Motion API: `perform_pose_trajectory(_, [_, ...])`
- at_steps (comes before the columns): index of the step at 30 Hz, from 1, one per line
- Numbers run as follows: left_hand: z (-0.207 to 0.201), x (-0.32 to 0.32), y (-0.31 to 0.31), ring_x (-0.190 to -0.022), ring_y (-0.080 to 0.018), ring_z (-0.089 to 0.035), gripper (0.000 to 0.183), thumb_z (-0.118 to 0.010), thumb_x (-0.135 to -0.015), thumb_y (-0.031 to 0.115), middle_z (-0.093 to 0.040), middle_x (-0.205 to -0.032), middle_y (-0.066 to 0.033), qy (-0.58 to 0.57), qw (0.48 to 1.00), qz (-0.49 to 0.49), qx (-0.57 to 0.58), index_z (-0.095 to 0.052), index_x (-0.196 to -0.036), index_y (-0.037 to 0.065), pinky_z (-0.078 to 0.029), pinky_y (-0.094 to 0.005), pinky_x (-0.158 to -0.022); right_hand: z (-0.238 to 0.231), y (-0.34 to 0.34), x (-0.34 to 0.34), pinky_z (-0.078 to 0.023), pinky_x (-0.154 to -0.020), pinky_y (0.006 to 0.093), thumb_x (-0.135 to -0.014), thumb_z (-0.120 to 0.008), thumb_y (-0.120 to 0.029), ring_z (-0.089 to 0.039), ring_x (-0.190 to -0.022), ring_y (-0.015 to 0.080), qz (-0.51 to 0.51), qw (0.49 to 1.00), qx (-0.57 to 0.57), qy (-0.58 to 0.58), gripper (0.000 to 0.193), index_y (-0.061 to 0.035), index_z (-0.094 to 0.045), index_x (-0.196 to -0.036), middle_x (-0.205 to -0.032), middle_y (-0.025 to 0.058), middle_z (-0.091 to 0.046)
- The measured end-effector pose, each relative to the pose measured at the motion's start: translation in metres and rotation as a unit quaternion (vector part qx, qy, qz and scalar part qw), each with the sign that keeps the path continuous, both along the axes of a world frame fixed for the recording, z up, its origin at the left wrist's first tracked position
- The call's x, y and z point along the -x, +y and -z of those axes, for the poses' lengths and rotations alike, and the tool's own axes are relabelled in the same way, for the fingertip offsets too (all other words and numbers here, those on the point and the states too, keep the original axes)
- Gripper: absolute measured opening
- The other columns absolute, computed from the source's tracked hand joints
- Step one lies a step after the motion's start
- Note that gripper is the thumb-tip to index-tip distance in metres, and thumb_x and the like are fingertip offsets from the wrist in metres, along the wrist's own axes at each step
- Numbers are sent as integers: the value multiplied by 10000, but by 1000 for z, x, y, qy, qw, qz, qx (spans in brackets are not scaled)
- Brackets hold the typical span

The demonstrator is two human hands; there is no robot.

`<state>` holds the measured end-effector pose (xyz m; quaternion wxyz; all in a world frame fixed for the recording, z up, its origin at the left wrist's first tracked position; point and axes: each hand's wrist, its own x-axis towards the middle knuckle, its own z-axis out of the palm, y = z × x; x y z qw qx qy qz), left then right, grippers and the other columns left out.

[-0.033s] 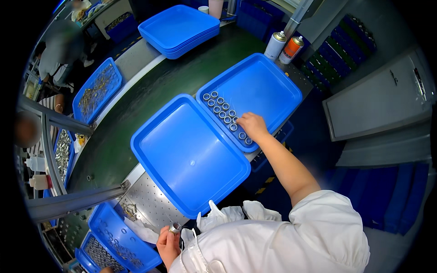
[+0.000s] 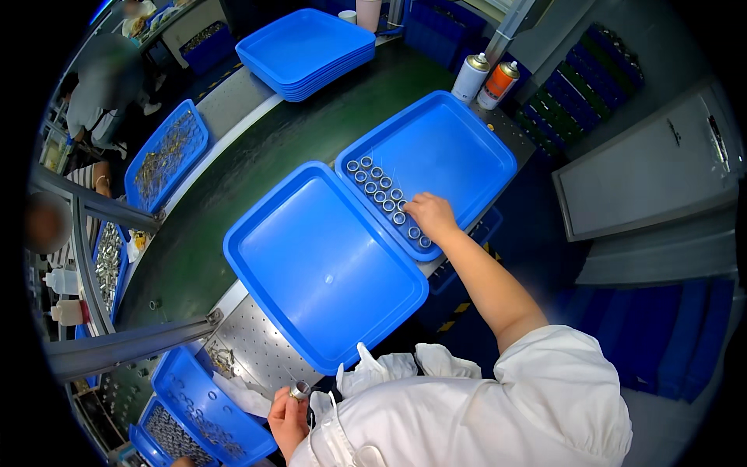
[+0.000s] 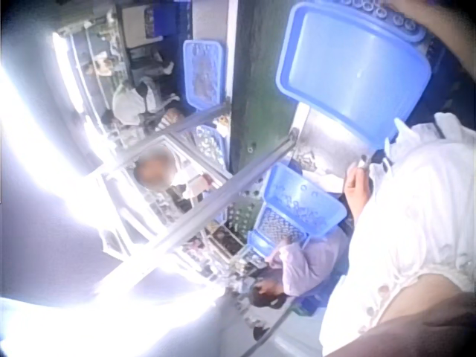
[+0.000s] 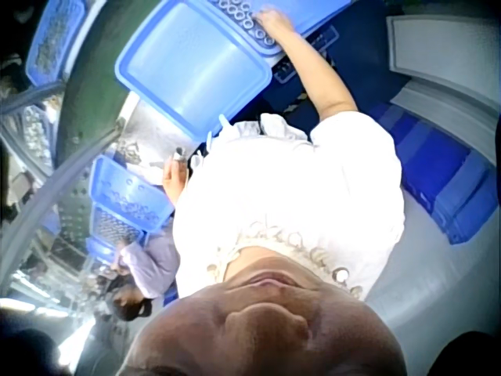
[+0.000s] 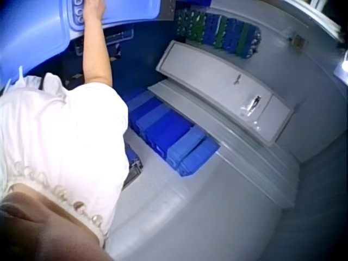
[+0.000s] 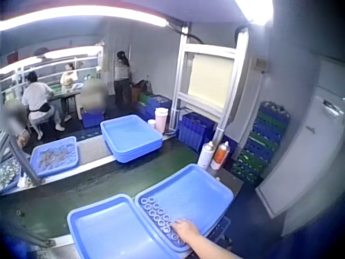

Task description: The person assembles small cylindrical metal components by hand at a factory workstation. They pick up a metal ring and a cylindrical body, fit them together, and place the finished unit into a blue tray. The process is repeated continuously with parts organized in trays on the table.

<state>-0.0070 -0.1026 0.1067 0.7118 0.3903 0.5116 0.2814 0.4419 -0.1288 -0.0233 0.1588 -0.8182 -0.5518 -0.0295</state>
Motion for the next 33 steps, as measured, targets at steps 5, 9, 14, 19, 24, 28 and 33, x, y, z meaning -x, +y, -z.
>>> perform_pose_trajectory(5, [1,0,-3,-768,-121,-507,217,-521,-903,100,-513,-1020,-71,-15,1000,13,-11,-573,-996,-90,-428,-218,-668,4,-3,-6,-475,-643,369,-743,-572,-125,-569,-781,240,2,1000,-25,8,107,-129,-632,-831,-736,42,-558])
perform_pose_trajectory(9, [1,3,-2,-765,-121,-514,219,-527,-901,102,-519,-1020,-70,-40,999,14,6,-574,-997,-89,-427,-215,-659,-2,-10,-5,-473,-643,383,-736,-621,-100,-578,-776,261,12,997,-68,32,138,-113,-614,-873,-758,56,-591])
perform_pose_trajectory(14, [2,2,-8,-770,-117,-529,219,-541,-894,102,-529,-1042,-74,-26,1000,-4,-11,-576,-995,-89,-432,-226,-648,-11,-14,2,-468,-633,396,-754,-629,-98,-592,-745,286,63,985,-97,130,114,-90,-574,-853,-771,80,-621])
perform_pose_trajectory(19, [-2,1,-10,-770,-122,-529,203,-543,-891,99,-532,-1036,-75,-19,1000,-15,-4,-582,-966,-86,-432,-234,-646,-9,-23,5,-464,-633,401,-767,-620,-105,-588,-749,296,31,990,-47,131,109,-87,-546,-844,-767,88,-618])
perform_pose_trajectory(24, [-3,0,-8,-793,-130,-522,179,-537,-891,95,-529,-1010,-77,-22,1000,-8,-7,-585,-888,-78,-424,-237,-652,-10,-22,6,-462,-636,407,-771,-616,-110,-585,-767,296,4,991,-43,123,118,-86,-546,-864,-790,96,-618])
perform_pose_trajectory(28, [-9,3,-6,-871,-153,-555,118,-524,-850,3,-509,-1025,-82,-26,999,-34,21,-587,-874,-93,-472,-254,-775,-27,-19,10,-474,-671,395,-764,-620,-90,-588,-795,298,16,991,-69,115,118,-62,-563,-864,-817,105,-622])
perform_pose_trajectory(33, [2,26,-15,-852,-129,-530,117,-549,-833,13,-521,-1026,-68,19,996,-89,28,-613,-843,-85,-437,-226,-741,-68,18,52,-486,-631,348,-738,-653,-41,-610,-711,279,-16,969,-211,124,70,-32,-615,-797,-771,108,-631])
